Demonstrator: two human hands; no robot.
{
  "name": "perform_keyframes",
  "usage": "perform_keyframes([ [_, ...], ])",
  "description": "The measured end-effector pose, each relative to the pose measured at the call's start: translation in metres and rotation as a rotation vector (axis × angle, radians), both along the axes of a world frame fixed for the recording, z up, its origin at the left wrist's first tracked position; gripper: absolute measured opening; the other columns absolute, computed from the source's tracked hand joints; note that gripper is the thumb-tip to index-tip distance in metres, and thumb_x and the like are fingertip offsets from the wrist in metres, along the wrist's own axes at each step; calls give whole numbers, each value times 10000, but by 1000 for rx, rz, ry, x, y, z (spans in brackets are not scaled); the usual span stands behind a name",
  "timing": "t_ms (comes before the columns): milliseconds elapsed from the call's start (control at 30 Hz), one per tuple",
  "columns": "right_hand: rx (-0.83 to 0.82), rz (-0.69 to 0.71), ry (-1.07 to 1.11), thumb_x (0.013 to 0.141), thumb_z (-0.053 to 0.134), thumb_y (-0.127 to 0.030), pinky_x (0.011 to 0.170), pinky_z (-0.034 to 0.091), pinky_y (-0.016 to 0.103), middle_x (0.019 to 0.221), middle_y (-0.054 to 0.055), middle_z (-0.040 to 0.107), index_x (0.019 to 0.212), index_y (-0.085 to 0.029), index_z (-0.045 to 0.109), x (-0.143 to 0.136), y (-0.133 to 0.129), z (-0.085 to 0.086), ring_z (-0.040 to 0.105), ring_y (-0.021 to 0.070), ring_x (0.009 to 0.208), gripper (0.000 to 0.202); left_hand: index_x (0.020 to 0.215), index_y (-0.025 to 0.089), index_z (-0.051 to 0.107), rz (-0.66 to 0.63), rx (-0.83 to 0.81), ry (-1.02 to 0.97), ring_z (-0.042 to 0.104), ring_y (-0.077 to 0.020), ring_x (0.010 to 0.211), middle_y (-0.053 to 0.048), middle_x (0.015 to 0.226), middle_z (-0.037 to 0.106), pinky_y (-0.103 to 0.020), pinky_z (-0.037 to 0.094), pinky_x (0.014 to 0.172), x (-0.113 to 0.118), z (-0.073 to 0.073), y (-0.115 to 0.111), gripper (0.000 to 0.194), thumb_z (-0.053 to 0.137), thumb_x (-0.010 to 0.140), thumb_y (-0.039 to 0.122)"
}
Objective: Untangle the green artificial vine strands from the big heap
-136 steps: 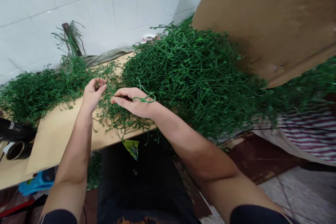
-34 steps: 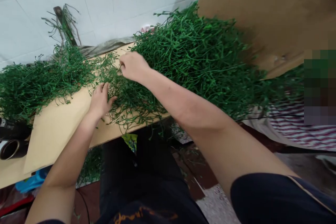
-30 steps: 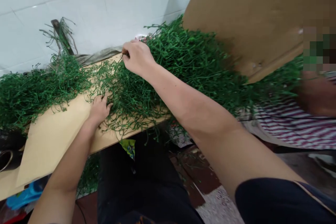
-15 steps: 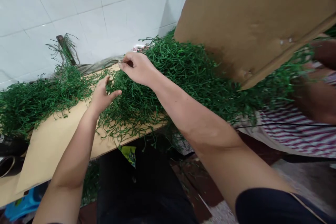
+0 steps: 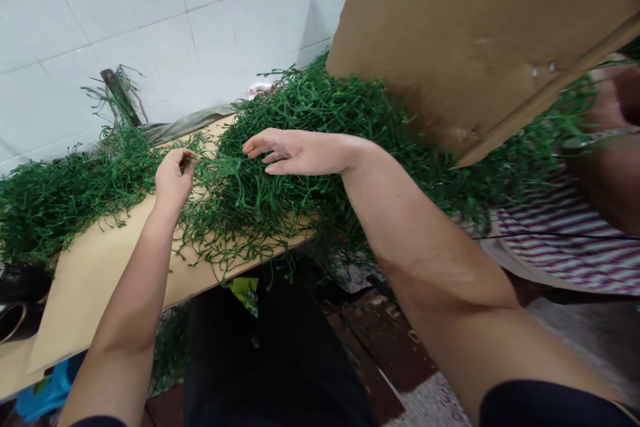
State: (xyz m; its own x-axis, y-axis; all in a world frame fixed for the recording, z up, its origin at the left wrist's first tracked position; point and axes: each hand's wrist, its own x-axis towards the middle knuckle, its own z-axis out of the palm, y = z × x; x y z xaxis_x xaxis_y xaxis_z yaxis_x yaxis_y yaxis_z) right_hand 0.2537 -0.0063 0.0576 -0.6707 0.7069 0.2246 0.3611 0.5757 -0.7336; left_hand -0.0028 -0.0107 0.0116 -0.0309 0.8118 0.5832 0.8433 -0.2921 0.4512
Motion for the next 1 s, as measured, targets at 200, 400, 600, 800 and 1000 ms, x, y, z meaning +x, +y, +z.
perform_keyframes([
  [200,41,-99,-50,825,519,-259,753,470,282,888,59,622,887,-122,562,-35,-6,-16,559,121,794,156,924,162,588,-37,105,-61,541,-138,786,-42,881,606,-265,439,766,29,8,-3,202,466,763,171],
  [400,65,-189,145,888,420,-242,597,356,228,602,-35,444,641,-175,393,-59,-5,-30,413,72,573,257,913,160,602,-4,68,-27,537,-134,736,-39,841,613,-252,424,705,24,12,-4,223,491,816,327],
  [600,129,-408,193,859,503,-285,532,248,236,546,-58,262,581,-196,300,-37,2,-19,261,63,532,356,745,188,635,66,-68,217,558,-171,743,-41,764,630,-277,385,668,10,6,-5,308,544,781,480],
  [800,142,-445,303,799,564,-475,537,286,231,574,-53,271,610,-191,364,-24,4,-18,285,66,565,396,728,207,612,43,-47,317,553,-207,821,-52,782,606,-305,401,729,9,1,4,265,559,773,463],
  [1000,139,-436,356,801,550,-480,591,395,232,659,-20,438,796,-166,516,-15,8,-22,425,84,634,316,950,187,572,51,119,252,474,-269,1081,-105,1073,551,-408,342,962,9,6,11,208,552,754,253],
])
